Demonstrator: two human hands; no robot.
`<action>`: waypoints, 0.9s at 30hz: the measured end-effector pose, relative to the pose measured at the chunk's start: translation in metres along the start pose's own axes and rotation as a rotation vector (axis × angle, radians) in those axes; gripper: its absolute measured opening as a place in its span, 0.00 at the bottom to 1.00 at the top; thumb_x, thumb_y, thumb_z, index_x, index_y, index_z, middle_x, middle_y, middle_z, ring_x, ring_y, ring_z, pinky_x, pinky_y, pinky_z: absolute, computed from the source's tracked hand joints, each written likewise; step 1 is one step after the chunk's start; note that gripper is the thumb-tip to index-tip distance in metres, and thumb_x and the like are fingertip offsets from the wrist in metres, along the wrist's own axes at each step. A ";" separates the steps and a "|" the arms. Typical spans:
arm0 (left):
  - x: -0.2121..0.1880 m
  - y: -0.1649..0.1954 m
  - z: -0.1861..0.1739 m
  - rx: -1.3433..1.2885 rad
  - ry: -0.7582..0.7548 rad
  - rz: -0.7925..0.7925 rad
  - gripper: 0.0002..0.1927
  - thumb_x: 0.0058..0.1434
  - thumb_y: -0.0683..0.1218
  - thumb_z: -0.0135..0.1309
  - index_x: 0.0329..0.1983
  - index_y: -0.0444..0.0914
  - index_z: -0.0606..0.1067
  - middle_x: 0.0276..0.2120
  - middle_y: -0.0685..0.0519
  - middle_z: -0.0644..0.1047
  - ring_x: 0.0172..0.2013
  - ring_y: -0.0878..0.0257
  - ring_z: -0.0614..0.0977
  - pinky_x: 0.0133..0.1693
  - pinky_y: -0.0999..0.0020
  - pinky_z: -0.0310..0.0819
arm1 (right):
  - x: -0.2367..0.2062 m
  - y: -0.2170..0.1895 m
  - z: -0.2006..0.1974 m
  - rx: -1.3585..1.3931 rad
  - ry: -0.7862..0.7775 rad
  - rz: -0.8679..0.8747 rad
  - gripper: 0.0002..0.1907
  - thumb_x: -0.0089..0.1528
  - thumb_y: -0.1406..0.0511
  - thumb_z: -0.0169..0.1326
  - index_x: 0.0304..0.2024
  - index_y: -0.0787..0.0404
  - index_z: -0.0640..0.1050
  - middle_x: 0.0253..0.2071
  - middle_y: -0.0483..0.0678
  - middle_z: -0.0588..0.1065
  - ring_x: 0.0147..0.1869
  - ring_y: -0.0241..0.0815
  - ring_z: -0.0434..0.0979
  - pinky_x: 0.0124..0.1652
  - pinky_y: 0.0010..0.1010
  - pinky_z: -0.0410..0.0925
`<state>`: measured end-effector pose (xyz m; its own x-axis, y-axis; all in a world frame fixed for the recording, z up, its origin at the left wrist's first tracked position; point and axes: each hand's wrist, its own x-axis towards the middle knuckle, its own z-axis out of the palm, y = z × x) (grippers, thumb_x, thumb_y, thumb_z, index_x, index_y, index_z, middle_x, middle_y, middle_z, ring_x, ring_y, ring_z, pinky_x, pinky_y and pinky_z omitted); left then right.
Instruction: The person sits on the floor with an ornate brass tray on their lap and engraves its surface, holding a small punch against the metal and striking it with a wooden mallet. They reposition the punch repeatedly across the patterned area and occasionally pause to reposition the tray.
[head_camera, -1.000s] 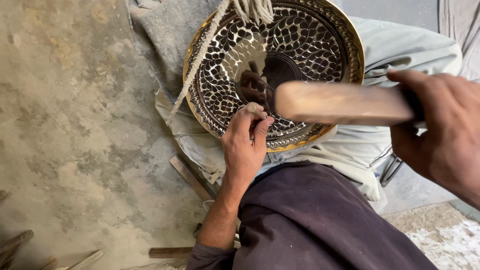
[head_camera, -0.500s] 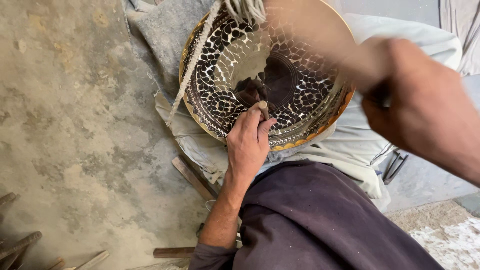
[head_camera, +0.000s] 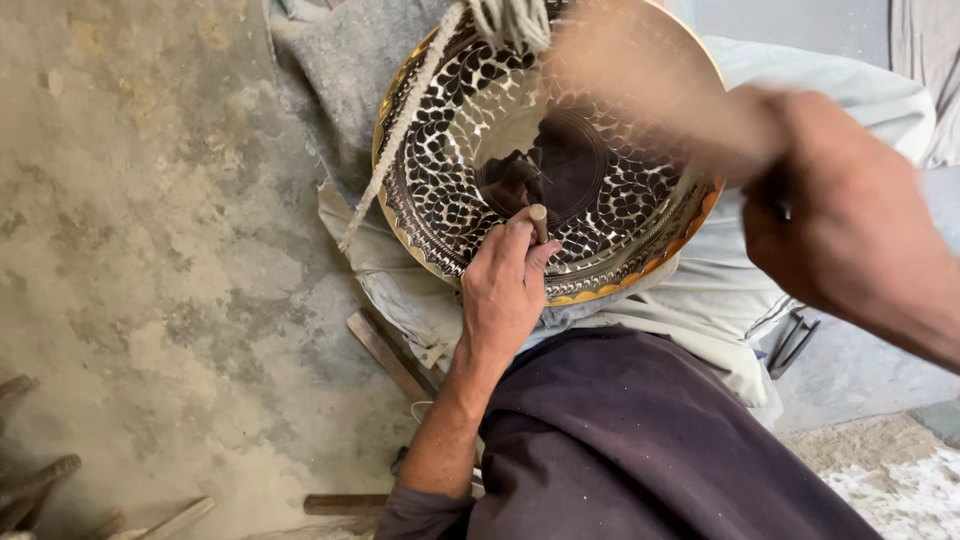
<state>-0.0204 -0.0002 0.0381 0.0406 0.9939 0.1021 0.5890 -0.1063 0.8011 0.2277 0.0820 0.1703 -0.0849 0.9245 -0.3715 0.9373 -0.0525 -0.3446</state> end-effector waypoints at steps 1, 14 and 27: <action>0.001 0.000 0.001 0.021 0.012 0.030 0.18 0.67 0.43 0.60 0.57 0.37 0.70 0.40 0.47 0.77 0.38 0.52 0.82 0.38 0.57 0.77 | 0.001 0.003 -0.001 -0.332 0.083 -0.244 0.27 0.59 0.68 0.59 0.61 0.55 0.71 0.39 0.51 0.79 0.37 0.49 0.79 0.41 0.43 0.73; 0.004 0.001 -0.001 -0.034 -0.010 -0.003 0.19 0.67 0.41 0.60 0.60 0.40 0.72 0.39 0.50 0.78 0.37 0.55 0.84 0.37 0.60 0.79 | -0.004 0.008 0.011 -0.655 0.292 -0.499 0.20 0.64 0.70 0.60 0.57 0.49 0.74 0.37 0.47 0.80 0.34 0.45 0.78 0.39 0.39 0.74; 0.003 -0.004 -0.001 -0.038 -0.064 0.018 0.17 0.67 0.42 0.59 0.58 0.39 0.72 0.37 0.49 0.76 0.35 0.55 0.82 0.35 0.59 0.79 | -0.020 0.027 0.037 -0.403 0.314 -0.379 0.15 0.65 0.72 0.58 0.55 0.59 0.78 0.35 0.49 0.76 0.32 0.42 0.72 0.36 0.37 0.66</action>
<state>-0.0231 0.0029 0.0357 0.1031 0.9915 0.0795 0.5570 -0.1238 0.8212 0.2424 0.0484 0.1367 -0.3899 0.9208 0.0040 0.9204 0.3899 -0.0283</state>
